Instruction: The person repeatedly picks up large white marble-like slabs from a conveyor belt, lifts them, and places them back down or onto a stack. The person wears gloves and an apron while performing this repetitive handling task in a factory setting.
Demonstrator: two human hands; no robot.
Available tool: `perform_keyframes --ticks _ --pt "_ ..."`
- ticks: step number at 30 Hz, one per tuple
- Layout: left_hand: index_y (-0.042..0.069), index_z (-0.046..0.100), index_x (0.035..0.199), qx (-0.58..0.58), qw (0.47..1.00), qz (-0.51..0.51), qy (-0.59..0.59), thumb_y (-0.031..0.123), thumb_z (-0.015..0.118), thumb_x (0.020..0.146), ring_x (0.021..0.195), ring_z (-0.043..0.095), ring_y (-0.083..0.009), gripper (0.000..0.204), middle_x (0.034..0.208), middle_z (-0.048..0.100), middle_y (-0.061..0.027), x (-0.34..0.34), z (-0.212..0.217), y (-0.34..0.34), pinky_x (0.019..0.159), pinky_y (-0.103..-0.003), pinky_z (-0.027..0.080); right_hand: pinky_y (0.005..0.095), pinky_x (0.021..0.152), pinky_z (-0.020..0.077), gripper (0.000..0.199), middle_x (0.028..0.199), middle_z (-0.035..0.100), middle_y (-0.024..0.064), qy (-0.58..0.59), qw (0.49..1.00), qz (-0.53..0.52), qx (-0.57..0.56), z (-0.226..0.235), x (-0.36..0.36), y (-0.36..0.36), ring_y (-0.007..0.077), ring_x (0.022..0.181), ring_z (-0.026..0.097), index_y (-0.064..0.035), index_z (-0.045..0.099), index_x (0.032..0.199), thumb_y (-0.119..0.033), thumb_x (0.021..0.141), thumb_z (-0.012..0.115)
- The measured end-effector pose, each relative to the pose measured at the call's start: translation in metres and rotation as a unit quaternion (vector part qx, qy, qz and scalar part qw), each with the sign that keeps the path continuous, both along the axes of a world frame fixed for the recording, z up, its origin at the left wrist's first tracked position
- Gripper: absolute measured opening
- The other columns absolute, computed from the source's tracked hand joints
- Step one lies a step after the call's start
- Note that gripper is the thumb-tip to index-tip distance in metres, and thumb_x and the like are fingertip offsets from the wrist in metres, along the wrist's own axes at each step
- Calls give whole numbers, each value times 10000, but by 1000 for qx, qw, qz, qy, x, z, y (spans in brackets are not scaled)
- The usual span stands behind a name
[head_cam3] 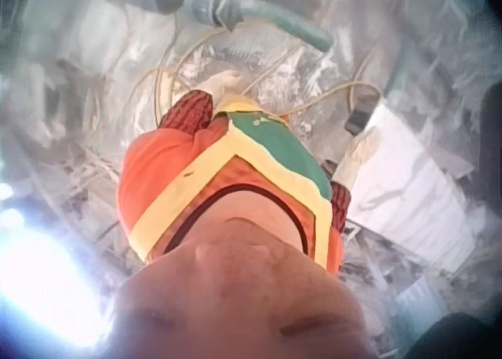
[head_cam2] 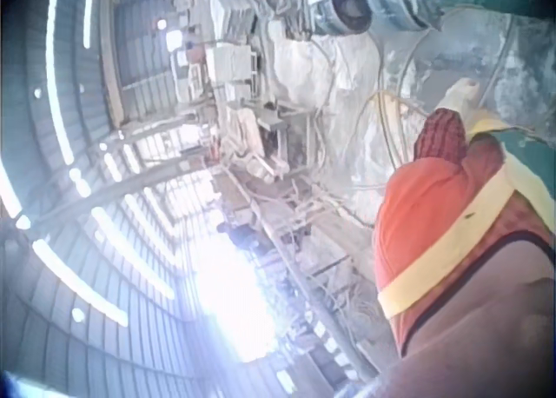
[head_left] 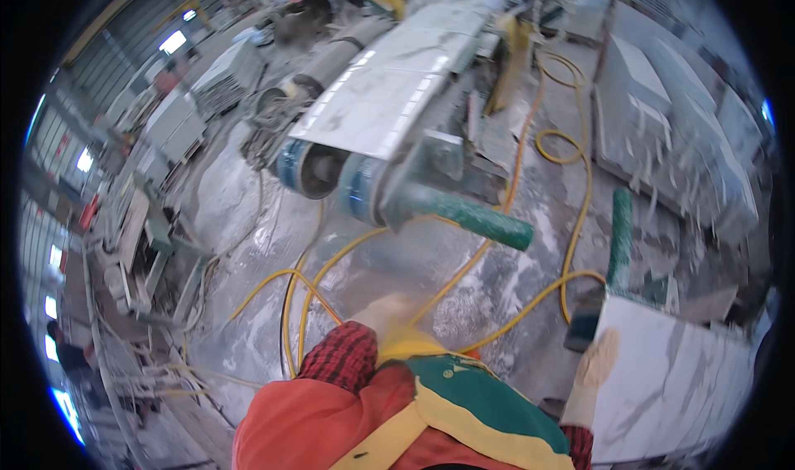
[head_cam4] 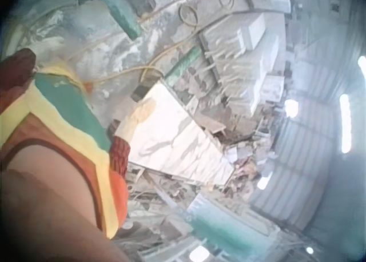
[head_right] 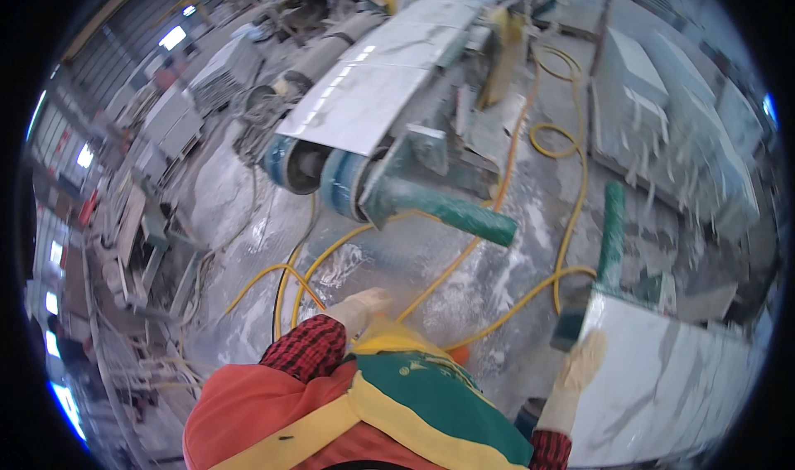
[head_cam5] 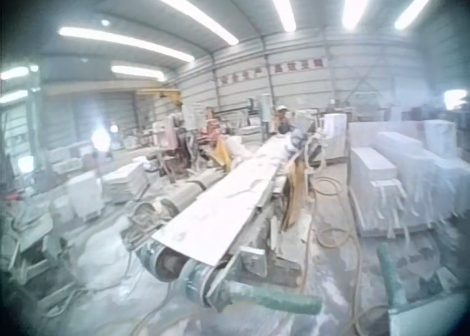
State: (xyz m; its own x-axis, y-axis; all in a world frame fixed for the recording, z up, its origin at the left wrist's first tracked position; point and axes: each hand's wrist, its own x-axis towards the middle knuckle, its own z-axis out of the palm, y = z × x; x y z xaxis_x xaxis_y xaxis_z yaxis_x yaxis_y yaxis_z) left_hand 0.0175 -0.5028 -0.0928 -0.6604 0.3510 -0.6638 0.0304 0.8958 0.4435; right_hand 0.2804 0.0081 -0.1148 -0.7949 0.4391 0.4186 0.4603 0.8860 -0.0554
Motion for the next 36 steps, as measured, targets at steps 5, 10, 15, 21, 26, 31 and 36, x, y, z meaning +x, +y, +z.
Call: perform_keyframes --ticks 5,10,15,21,26,31,36 --pt "168 604 1432 65 996 40 -49 532 452 1006 1384 530 -259 581 1498 568 -92 -22 -36 -3 1148 -394 410 478 1233 281 542 1528 490 256 53 995 87 -3 -10 84 -29 403 1450 415 32 479 1490 -331 1090 424" --pt "164 673 1340 51 998 0 -40 533 501 977 1249 637 -296 545 1358 676 -98 -61 -36 -30 1054 -432 487 485 1221 300 540 1501 507 265 29 994 108 -3 16 -16 -91 409 1429 438 40 498 1465 -340 1088 433" --pt "89 730 1147 61 993 79 64 429 550 949 1027 702 -356 433 1139 739 -175 -84 -70 -107 886 -455 546 492 1209 319 539 1474 525 275 16 984 175 0 47 -157 -158 416 1408 460 49 517 1440 -350 1086 442" --pt "104 735 1157 68 980 178 66 425 543 967 1078 698 -360 420 1170 731 -162 -98 -97 -211 934 -461 542 500 1194 342 540 1441 547 287 36 961 273 13 58 -306 -235 424 1382 486 60 539 1410 -361 1083 452" --pt "165 731 1195 24 947 314 60 484 556 974 1155 671 -334 426 1262 704 -122 -64 -75 -271 992 -458 526 507 1182 361 543 1414 565 296 60 923 379 25 69 -417 -308 431 1361 508 68 558 1386 -370 1080 461" --pt "138 730 1160 60 902 423 56 489 549 975 1147 669 -347 436 1213 714 -140 -25 -50 -304 959 -487 522 514 1170 380 548 1387 582 306 90 888 450 41 76 -515 -375 438 1340 530 77 577 1361 -379 1078 470" --pt "103 655 1266 16 844 494 208 335 509 1010 1160 651 -366 375 1233 677 -195 59 -25 -315 975 -466 508 521 1158 399 554 1360 600 315 102 859 500 50 78 -603 -426 445 1319 553 86 597 1336 -388 1075 479"
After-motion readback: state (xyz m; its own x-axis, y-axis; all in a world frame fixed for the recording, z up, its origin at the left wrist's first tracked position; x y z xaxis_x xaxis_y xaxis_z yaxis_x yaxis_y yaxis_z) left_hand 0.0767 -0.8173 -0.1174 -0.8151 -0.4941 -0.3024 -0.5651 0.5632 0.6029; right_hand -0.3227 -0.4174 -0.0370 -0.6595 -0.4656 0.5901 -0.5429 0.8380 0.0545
